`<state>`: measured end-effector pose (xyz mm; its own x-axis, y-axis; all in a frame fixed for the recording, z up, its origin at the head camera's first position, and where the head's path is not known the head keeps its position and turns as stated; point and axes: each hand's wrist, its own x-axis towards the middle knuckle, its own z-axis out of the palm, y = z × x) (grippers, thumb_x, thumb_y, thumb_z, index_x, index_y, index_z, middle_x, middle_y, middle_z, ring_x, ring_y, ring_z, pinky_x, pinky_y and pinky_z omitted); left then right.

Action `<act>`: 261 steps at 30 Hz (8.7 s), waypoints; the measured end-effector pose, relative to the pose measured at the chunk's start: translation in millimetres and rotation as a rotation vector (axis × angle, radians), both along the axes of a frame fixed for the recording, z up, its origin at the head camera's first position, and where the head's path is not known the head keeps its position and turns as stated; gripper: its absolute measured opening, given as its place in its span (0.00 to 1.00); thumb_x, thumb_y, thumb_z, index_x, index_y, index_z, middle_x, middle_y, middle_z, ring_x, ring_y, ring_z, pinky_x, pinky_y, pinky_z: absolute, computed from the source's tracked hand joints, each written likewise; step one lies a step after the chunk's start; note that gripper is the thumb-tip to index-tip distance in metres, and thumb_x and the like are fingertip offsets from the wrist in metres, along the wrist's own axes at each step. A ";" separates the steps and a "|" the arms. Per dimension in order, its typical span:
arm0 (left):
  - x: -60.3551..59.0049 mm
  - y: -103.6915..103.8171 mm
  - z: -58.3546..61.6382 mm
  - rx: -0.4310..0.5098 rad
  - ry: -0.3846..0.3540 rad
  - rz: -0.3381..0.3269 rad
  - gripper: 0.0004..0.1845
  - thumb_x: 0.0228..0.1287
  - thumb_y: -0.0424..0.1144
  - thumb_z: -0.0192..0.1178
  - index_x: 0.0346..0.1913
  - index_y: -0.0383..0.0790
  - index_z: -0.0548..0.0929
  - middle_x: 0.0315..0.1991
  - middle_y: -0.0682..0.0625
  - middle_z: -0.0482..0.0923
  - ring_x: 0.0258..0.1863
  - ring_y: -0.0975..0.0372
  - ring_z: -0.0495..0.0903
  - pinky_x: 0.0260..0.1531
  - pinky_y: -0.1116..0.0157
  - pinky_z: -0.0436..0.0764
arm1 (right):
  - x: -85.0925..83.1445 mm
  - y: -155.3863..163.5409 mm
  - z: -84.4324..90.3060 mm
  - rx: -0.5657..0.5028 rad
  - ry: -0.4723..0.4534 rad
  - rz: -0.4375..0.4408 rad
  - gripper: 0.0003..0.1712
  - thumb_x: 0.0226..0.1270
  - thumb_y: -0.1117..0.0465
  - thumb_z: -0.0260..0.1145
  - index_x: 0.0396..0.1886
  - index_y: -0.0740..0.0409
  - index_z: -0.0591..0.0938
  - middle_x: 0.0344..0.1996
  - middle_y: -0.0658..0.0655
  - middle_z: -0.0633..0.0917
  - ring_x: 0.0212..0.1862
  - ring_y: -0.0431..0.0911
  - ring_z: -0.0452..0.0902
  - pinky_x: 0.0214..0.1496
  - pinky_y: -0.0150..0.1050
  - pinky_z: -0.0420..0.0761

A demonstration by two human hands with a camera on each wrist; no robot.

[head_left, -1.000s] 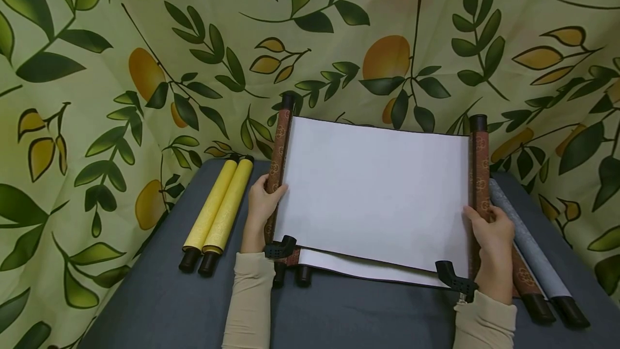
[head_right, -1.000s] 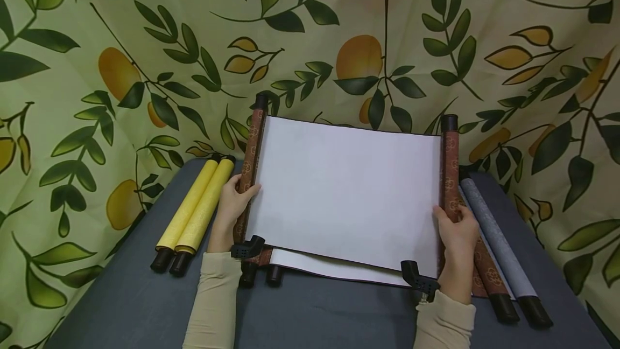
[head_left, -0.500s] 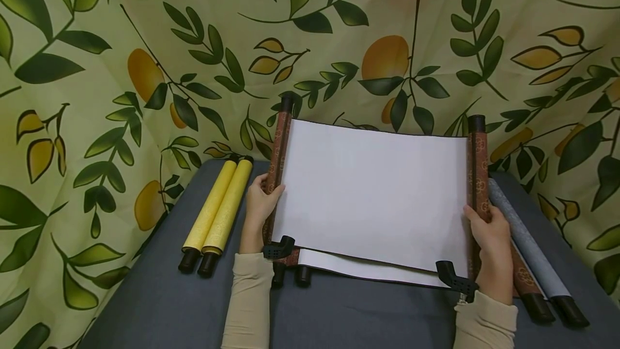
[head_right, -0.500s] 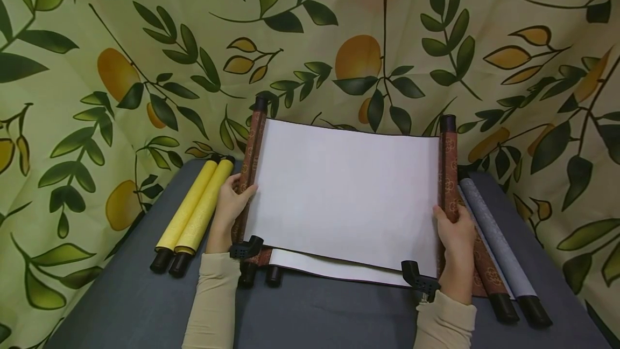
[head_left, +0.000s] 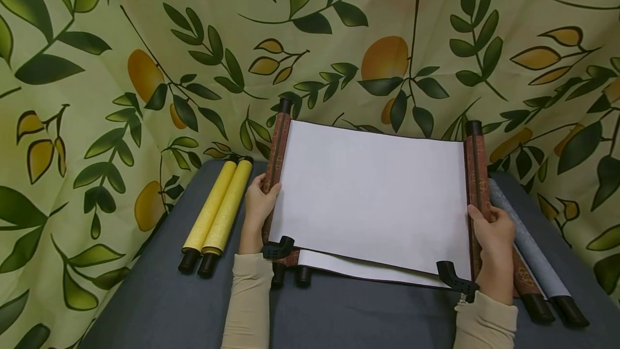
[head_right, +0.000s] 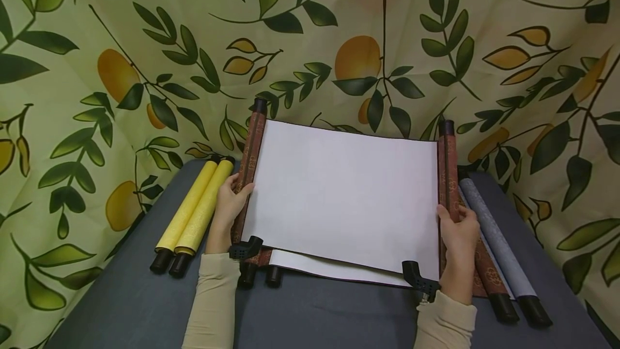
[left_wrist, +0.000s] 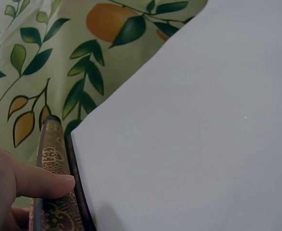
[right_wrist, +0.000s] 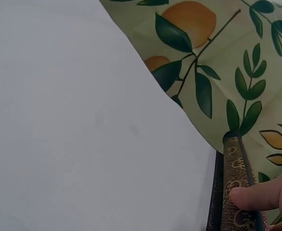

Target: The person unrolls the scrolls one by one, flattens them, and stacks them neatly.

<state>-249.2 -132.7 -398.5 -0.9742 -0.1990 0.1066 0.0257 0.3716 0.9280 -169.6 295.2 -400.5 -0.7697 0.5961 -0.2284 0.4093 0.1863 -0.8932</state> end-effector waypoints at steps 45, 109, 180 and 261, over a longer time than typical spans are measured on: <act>-2.4 -17.3 -15.2 -0.136 0.023 0.068 0.31 0.60 0.37 0.65 0.63 0.24 0.71 0.62 0.28 0.71 0.60 0.39 0.73 0.58 0.45 0.75 | -0.9 22.7 -13.0 0.272 -0.064 0.147 0.41 0.70 0.55 0.54 0.72 0.76 0.51 0.67 0.82 0.60 0.61 0.73 0.63 0.59 0.64 0.71; -14.9 -20.0 -61.4 -0.195 -0.070 -0.011 0.30 0.64 0.31 0.54 0.68 0.23 0.63 0.58 0.26 0.75 0.53 0.40 0.80 0.50 0.50 0.82 | -26.2 55.6 -53.5 0.541 -0.056 0.467 0.39 0.67 0.67 0.51 0.73 0.73 0.48 0.66 0.86 0.55 0.67 0.79 0.50 0.66 0.70 0.58; 22.7 -81.3 -7.7 -0.380 -0.098 -0.257 0.23 0.71 0.30 0.49 0.66 0.23 0.66 0.61 0.27 0.73 0.60 0.39 0.75 0.54 0.50 0.79 | -19.3 -119.8 -42.2 0.390 0.364 0.694 0.24 0.63 0.67 0.64 0.57 0.74 0.74 0.53 0.74 0.80 0.55 0.64 0.79 0.55 0.49 0.81; 55.9 -131.2 -34.8 0.158 -0.380 -0.158 0.35 0.67 0.41 0.59 0.67 0.21 0.60 0.33 0.60 0.82 0.29 0.73 0.81 0.31 0.74 0.81 | -6.8 -377.1 -37.8 -0.361 0.167 0.903 0.28 0.49 0.70 0.73 0.50 0.68 0.71 0.40 0.61 0.81 0.38 0.41 0.78 0.41 0.35 0.82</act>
